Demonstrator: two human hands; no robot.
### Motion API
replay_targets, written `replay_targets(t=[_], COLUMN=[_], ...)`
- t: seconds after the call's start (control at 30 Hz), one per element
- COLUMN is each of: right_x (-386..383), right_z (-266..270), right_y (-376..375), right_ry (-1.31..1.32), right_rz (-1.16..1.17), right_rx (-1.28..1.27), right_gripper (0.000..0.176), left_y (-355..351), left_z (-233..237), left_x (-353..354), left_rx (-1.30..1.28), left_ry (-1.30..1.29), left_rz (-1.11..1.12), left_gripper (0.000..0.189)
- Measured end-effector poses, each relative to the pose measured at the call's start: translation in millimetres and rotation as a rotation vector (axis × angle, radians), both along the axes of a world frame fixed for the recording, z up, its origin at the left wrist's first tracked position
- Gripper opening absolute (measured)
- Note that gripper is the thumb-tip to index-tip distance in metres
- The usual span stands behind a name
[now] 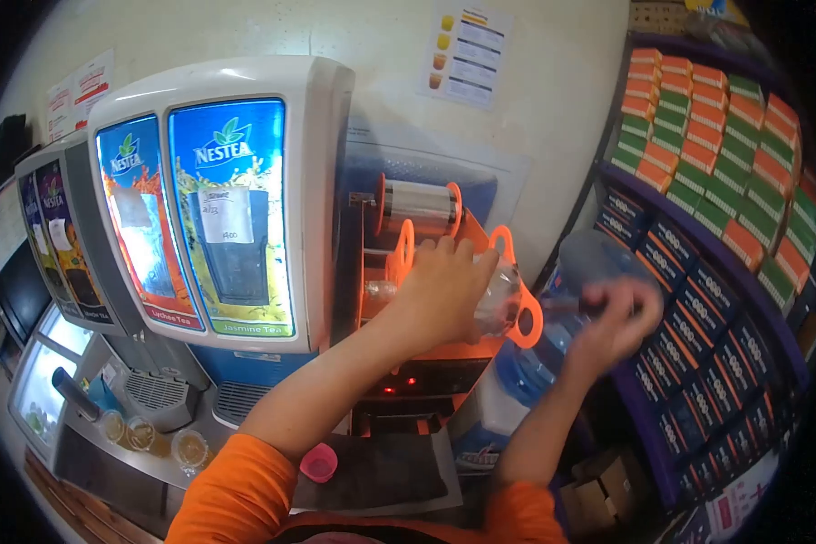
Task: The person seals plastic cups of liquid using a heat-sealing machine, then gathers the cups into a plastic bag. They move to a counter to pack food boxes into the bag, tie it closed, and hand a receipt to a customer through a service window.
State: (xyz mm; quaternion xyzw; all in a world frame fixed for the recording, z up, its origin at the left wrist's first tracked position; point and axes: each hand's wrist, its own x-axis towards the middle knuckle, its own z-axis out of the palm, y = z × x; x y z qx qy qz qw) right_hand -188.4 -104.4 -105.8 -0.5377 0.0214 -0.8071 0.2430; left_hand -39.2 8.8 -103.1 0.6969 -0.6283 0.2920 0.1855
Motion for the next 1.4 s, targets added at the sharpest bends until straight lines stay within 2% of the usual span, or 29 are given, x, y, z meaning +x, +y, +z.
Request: replay_targets(t=[0.03, 0.1, 0.13, 0.2, 0.3, 0.37, 0.47, 0.53, 0.57, 0.6, 0.67, 0.7, 0.77, 0.8, 0.83, 0.87, 0.9, 0.93, 1.0, 1.07, 1.13, 1.17, 1.2, 1.27, 1.3, 1.33, 1.4], right_x=[15, 46, 66, 102, 127, 117, 60, 27, 15, 4, 0, 5, 15, 22, 30, 41, 52, 56, 48, 31, 2, -2, -11, -28, -27, -18, 8], right_z=[23, 53, 64, 76, 54, 30, -34, -113, -153, -199, -295, -324, -345, -336, -325, -329, -340, -349, -354, -345, -327, -338, -331, -309, -293, -290, -288], right_y=[-1, -53, -66, -88, -127, -129, -71, -39, -16, 4, 41, 58, 79, 84, 81, 75, 69, 70, 85, 94, 95, 89, 82, 68, 65, 62, 59], right_ry=[-0.008, 0.198, 0.226, 0.309, 0.448, 0.390, 0.203, 0.134, 0.108, 0.226, 0.251, 0.226, 0.345, 0.387, 0.430, 0.401, 0.378, 0.352, 0.356, 0.378, 0.598, 0.767, 0.766, 1.125, 1.027, 1.025, 0.968], right_rz=[0.145, -0.003, 0.158, 0.405, 0.488, 0.774, 0.654, 0.534, 0.458, 0.382, 0.571, 0.667, 0.935, 1.000, 1.064, 1.060, 1.132, 1.198, 1.148, 1.098, 1.098, 0.926, 0.929, 0.072, 0.168, 0.167, -0.272], right_rx=[0.175, -0.010, -0.024, 0.057, 0.223, 0.345, 0.330, 0.376, 0.475, 0.617, 1.046, 1.244, 1.448, 1.417, 1.383, 1.404, 1.301, 1.195, 1.230, 1.261, 1.286, 1.222, 1.223, 0.749, 0.750, 0.749, 0.346], right_gripper=[0.014, 0.028, 0.041, 0.048, 0.053, 0.051, 0.041, 0.030, 0.025, 0.021, 0.025, 0.029, 0.039, 0.041, 0.043, 0.043, 0.045, 0.047, 0.045, 0.044, 0.037, 0.036, 0.036, 0.036, 0.037, 0.037, 0.039], left_y=[-1, -2, -2, -1, 4, 4, 3, 6, 7, 8, 31, 46, 72, 84, 96, 100, 102, 105, 110, 115, 119, 115, 111, 100, 92, 86, 74], left_z=[-1, -1, 0, 2, 9, 12, 6, 2, 1, 1, 0, -6, -43, -64, -85, -118, -153, -184, -233, -259, -266, -265, -263, -258, -258, -259, -262], left_x=[1, 2, 2, 2, 1, 0, -1, -4, -6, -10, -30, -41, -46, -48, -45, -40, -33, -28, -19, -14, -14, -12, -10, -11, -15, -19, -25], left_rx=[-0.037, -0.056, -0.057, -0.028, -0.008, 0.019, 0.008, -0.009, -0.174, -0.343, -0.272, -0.225, -0.133, -0.062, 0.086, 0.099, 0.118, 0.152, -0.090, -0.117, -0.170, -0.136, -0.106, -0.070, -0.066, -0.062, -0.096], left_ry=[0.013, 0.025, 0.030, 0.040, 0.021, 0.042, 0.011, -0.057, -0.193, -0.325, -0.381, -0.435, -0.107, 0.067, 0.212, 0.433, 0.653, 0.654, 1.534, 1.632, 1.735, 1.785, 1.833, 1.857, 1.891, 1.926, 1.975], left_rz=[-0.017, -0.039, -0.028, -0.024, -0.010, -0.013, -0.022, -0.039, -0.040, -0.047, -0.109, -0.151, -0.480, -0.559, -0.523, -0.493, -0.450, -0.459, -0.273, -0.250, -0.214, -0.207, -0.201, -0.218, -0.241, -0.265, -0.326], left_gripper=[0.077, 0.075, 0.072, 0.070, 0.071, 0.071, 0.074, 0.078, 0.080, 0.084, 0.078, 0.073, 0.062, 0.047, 0.040, 0.036, 0.032, 0.032, 0.029, 0.035, 0.040, 0.045, 0.049, 0.053, 0.050, 0.048, 0.046])
